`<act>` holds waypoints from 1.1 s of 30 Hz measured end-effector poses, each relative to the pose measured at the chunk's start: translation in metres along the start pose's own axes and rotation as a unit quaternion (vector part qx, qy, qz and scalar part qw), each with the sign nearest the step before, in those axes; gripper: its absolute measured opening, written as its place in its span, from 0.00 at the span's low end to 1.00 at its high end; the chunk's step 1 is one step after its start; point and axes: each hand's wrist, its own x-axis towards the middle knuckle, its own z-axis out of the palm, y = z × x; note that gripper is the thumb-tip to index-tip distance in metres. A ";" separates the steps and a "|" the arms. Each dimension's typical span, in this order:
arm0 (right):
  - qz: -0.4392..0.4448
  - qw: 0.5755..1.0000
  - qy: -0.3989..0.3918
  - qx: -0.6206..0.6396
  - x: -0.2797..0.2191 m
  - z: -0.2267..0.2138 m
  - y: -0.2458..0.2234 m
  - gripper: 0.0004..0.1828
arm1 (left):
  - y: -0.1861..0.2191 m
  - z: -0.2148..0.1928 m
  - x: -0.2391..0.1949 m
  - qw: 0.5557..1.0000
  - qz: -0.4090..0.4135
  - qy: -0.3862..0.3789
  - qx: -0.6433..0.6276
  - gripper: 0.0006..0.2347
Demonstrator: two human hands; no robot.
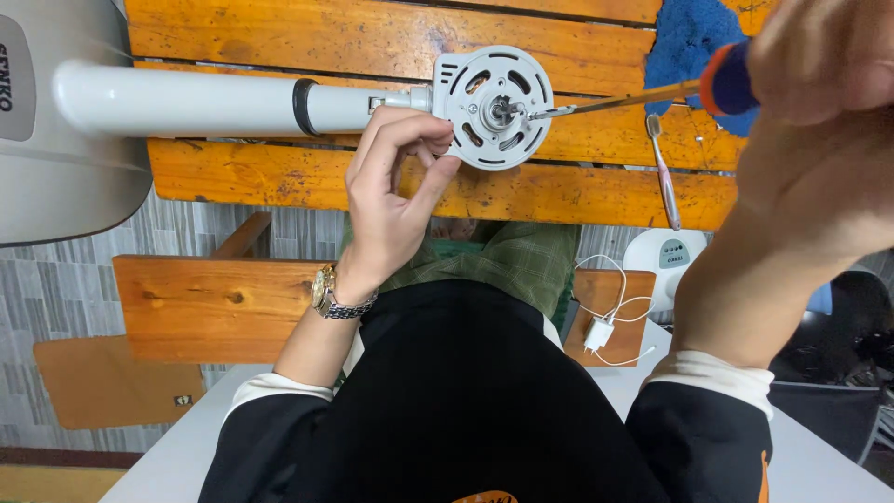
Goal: The person uses a screwdriver to tighten screws on the central hub of a white fan motor assembly. They hold the motor steady with one hand while turning the screwdriver with the other, working on the component placed on a wooden table.
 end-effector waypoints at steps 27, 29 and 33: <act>0.035 0.983 -0.181 -0.026 0.033 0.169 -0.076 0.15 | -0.004 -0.002 -0.001 1.000 -0.015 -0.003 -0.018 0.07; 0.037 0.981 -0.190 -0.027 0.034 0.174 -0.077 0.16 | 0.001 -0.003 0.005 1.000 -0.014 -0.003 -0.011 0.08; 0.044 0.979 -0.194 -0.044 0.035 0.180 -0.079 0.20 | 0.015 0.001 0.030 0.997 0.070 -0.014 0.031 0.14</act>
